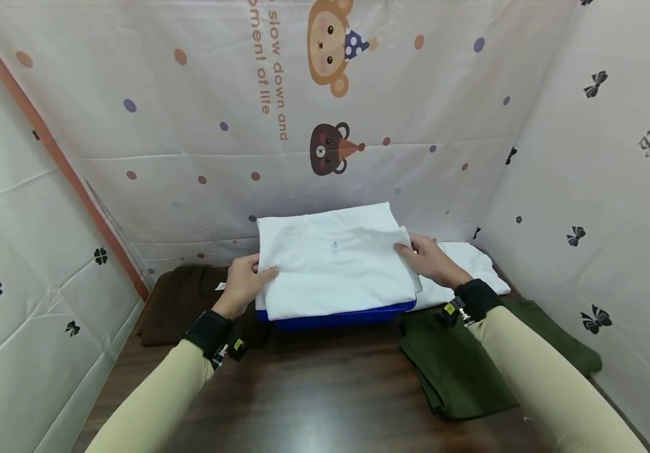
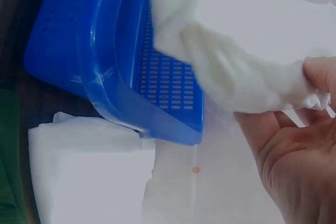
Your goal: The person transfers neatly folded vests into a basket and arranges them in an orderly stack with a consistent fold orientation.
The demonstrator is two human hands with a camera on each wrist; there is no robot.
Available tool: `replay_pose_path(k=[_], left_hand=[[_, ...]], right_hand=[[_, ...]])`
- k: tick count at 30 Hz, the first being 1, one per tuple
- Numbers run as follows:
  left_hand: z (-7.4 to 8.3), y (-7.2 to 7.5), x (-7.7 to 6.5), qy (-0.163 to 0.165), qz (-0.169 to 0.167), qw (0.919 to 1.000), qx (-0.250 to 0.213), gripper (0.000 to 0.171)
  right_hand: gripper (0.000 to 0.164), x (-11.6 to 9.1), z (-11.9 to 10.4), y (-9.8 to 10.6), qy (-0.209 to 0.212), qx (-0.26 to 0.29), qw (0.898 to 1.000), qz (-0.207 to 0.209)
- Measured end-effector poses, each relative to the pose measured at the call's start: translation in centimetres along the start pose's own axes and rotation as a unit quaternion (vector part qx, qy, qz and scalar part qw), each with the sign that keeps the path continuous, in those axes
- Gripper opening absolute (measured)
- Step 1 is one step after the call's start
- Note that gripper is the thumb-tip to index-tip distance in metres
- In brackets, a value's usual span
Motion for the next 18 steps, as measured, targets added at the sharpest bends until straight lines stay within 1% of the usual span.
replay_pose_path(k=[2,6,10,13,15,18], left_hand=[[0.1,-0.1,0.2,-0.001,0.006,1.0,0.007,0.037],[0.1,-0.1,0.7,-0.01,0.012,0.9997,0.019,0.034],[0.0,0.0,1.4,-0.02,0.014,0.9993,0.028,0.033],[-0.1,0.1,1.8,-0.022,0.013,0.9991,0.034,0.033],[-0.3,0.0,2.0,-0.022,0.01,0.9989,0.04,0.034],[-0.5,0.0,2.3,-0.021,0.003,0.9988,0.044,0.035]], right_hand=[[0.041,0.2,0.1,0.1,-0.001,0.0,1.0,0.009],[0.041,0.6,0.2,0.1,-0.001,0.002,1.0,0.008],[0.037,0.8,0.4,0.1,-0.009,0.015,1.0,-0.009],[0.038,0.9,0.5,-0.1,-0.016,0.026,0.999,-0.025],[0.04,0.9,0.5,-0.2,-0.019,0.024,0.999,-0.031],[0.04,0.9,0.5,-0.2,-0.027,0.021,0.999,-0.028]])
Point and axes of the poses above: each hand's wrist, its own x-axis towards the middle knuckle, its own y-axis out of the back of the hand, z = x × y, the point moved 4 cm from there along x, towards the middle knuckle, and after that the axes turned 1 degree about -z, right-handed, at the moved point
